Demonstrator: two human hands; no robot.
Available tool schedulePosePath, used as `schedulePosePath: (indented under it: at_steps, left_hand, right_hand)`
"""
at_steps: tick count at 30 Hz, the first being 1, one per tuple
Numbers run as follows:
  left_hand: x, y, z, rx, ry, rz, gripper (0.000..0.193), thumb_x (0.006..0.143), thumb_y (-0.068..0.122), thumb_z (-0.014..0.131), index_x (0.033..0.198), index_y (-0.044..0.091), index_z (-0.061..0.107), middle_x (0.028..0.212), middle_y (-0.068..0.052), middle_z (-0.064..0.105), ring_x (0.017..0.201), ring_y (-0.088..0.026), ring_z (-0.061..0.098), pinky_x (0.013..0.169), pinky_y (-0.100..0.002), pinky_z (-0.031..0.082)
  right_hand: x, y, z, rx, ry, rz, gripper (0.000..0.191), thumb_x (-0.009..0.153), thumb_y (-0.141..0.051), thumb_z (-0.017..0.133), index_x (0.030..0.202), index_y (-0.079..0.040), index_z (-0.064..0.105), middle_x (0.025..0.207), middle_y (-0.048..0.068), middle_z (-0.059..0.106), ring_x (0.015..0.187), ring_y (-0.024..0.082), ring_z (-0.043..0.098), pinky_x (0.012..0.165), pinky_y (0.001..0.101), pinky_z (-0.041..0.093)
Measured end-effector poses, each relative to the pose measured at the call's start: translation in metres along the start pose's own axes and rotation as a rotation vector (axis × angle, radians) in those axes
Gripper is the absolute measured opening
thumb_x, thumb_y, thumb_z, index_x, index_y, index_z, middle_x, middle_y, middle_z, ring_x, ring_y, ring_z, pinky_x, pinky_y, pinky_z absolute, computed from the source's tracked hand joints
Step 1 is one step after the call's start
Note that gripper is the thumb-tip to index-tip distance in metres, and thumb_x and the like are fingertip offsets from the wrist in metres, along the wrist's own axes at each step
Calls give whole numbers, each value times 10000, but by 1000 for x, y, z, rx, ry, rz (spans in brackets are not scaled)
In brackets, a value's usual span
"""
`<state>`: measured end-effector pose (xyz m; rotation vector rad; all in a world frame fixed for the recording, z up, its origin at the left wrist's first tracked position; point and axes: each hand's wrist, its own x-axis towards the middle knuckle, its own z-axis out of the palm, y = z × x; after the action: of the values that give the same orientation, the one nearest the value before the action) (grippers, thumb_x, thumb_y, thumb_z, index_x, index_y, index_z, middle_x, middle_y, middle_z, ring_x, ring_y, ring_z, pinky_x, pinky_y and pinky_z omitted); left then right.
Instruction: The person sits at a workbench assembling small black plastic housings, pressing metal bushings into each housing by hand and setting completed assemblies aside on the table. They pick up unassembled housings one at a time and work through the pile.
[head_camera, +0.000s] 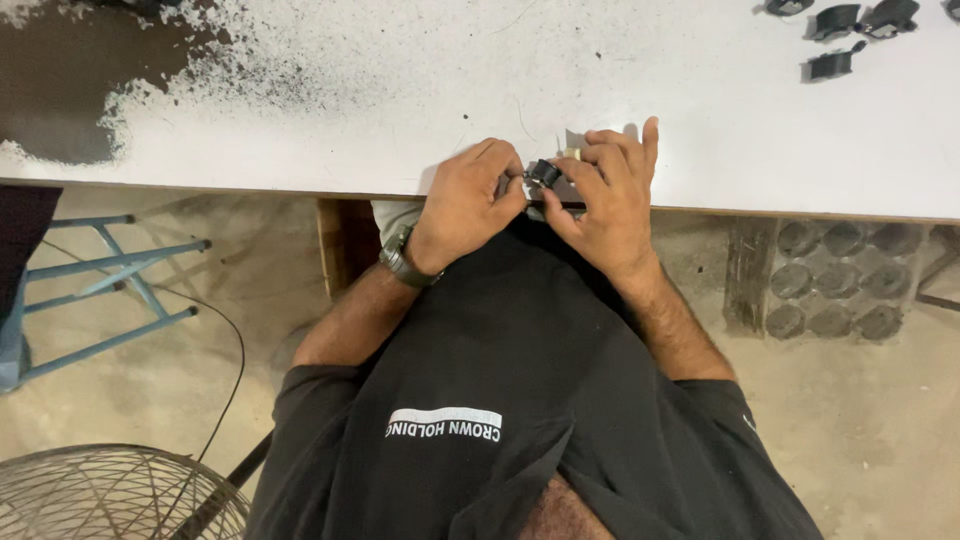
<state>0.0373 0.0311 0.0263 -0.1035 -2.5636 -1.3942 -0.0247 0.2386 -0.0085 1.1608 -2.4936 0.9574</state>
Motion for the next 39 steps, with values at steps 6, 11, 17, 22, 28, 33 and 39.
schedulePosePath:
  at_steps: [6, 11, 17, 22, 28, 33, 39]
  left_hand:
    - [-2, -3, 10, -22, 80, 23, 144, 859, 33, 710, 884, 28, 569, 828, -97, 614, 726, -272, 624, 635, -390, 502]
    - [-6, -3, 17, -31, 119, 81, 151, 842, 20, 701, 893, 29, 559, 839, -108, 608, 756, -313, 614, 668, -411, 505]
    - [-10, -5, 19, -49, 130, 84, 156, 848, 25, 701, 893, 31, 552, 829, -115, 605, 750, -322, 605, 669, -420, 500]
    - [-11, -9, 19, -64, 81, 52, 148, 839, 38, 696, 886, 31, 556, 814, -102, 617, 716, -299, 607, 644, -413, 501]
    - [-5, -1, 19, -113, 55, 133, 135, 880, 54, 675, 1003, 34, 624, 931, -96, 660, 784, -289, 644, 710, -413, 524]
    - [-3, -2, 11, -35, 78, 295, 91, 912, 89, 685, 966, 62, 616, 1182, -99, 696, 1015, -277, 676, 845, -389, 554]
    - [-7, -62, -39, 268, 233, 193, 60, 981, 120, 744, 1019, 98, 704, 1288, -77, 682, 1132, -202, 662, 933, -357, 563]
  right_hand:
    - [-21, -8, 1, 143, 231, -53, 276, 924, 32, 776, 1146, -82, 657, 1084, 93, 587, 1218, 310, 621, 1318, 627, 234]
    - [-34, -16, 27, 302, 246, -72, 372, 889, 106, 715, 1180, -40, 537, 1112, 143, 625, 1130, 321, 663, 1256, 640, 296]
    - [-32, -17, 29, 213, 248, -85, 346, 833, 119, 737, 1108, -33, 591, 1001, 115, 652, 1070, 304, 679, 1252, 619, 310]
    - [-30, -16, 27, 172, 220, -101, 337, 809, 127, 746, 1079, -28, 618, 1004, 101, 650, 1071, 299, 677, 1255, 616, 306]
    - [-28, -5, 21, 84, 197, -79, 337, 860, 120, 758, 1117, -43, 616, 1074, 108, 664, 1122, 301, 675, 1280, 602, 280]
    - [-1, 40, -38, -32, 462, 323, 245, 1101, -7, 668, 1323, 8, 565, 1209, 123, 635, 1122, 244, 637, 1275, 507, 331]
    - [-13, 62, -56, 244, 594, 338, 202, 1116, -101, 689, 1229, 9, 563, 1184, 111, 581, 1191, 239, 603, 1166, 471, 464]
